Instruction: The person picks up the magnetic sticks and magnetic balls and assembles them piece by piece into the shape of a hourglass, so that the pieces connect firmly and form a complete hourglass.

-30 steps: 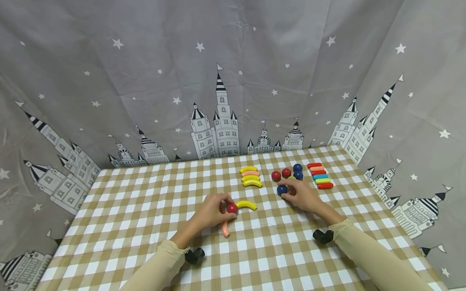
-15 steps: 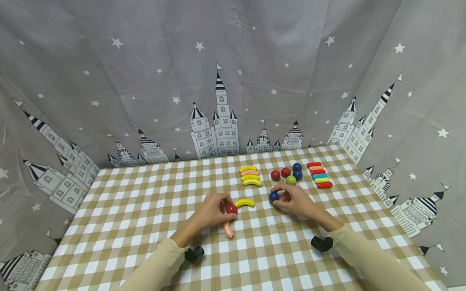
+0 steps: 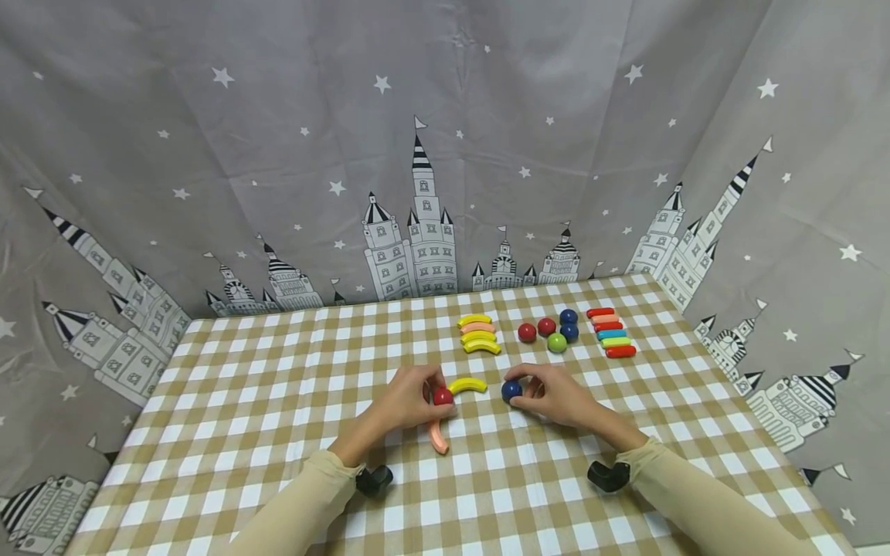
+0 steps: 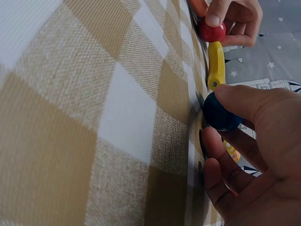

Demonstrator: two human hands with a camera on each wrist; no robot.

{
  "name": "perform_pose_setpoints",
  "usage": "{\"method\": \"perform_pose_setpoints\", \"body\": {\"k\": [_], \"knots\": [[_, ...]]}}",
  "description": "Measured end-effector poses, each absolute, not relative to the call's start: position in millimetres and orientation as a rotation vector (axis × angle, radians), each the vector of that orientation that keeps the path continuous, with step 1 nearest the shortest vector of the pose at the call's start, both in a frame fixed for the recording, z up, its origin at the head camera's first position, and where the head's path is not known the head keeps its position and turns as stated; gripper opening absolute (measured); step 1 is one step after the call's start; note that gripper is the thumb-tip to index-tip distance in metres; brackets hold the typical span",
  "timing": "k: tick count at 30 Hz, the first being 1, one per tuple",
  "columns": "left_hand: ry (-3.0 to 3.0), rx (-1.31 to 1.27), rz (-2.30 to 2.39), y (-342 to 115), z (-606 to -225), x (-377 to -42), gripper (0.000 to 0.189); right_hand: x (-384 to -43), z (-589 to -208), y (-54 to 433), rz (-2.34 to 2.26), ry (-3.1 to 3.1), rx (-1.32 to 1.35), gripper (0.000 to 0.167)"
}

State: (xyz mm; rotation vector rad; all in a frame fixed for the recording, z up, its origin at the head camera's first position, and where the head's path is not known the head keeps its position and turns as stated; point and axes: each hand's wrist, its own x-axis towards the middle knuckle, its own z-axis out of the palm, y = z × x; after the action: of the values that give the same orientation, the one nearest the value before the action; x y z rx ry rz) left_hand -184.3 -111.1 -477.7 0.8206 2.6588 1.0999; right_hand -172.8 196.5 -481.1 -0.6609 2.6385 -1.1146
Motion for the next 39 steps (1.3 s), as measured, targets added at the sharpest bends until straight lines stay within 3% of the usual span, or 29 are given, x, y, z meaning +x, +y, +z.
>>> {"method": "perform_pose_setpoints", "body": {"k": [12,39], "knots": [[2.717,0.887,1.026,-95.7,-474.5,-195.3,0.045,-170.5,-481.7,194.1,-1.125,2.606,-0.658,0.039],[2.690,0.997,0.954,-64.2,-479.0,-214.7,0.014,-170.2,-485.3,195.1,-1.164,2.606,-0.696,0.041]]}}
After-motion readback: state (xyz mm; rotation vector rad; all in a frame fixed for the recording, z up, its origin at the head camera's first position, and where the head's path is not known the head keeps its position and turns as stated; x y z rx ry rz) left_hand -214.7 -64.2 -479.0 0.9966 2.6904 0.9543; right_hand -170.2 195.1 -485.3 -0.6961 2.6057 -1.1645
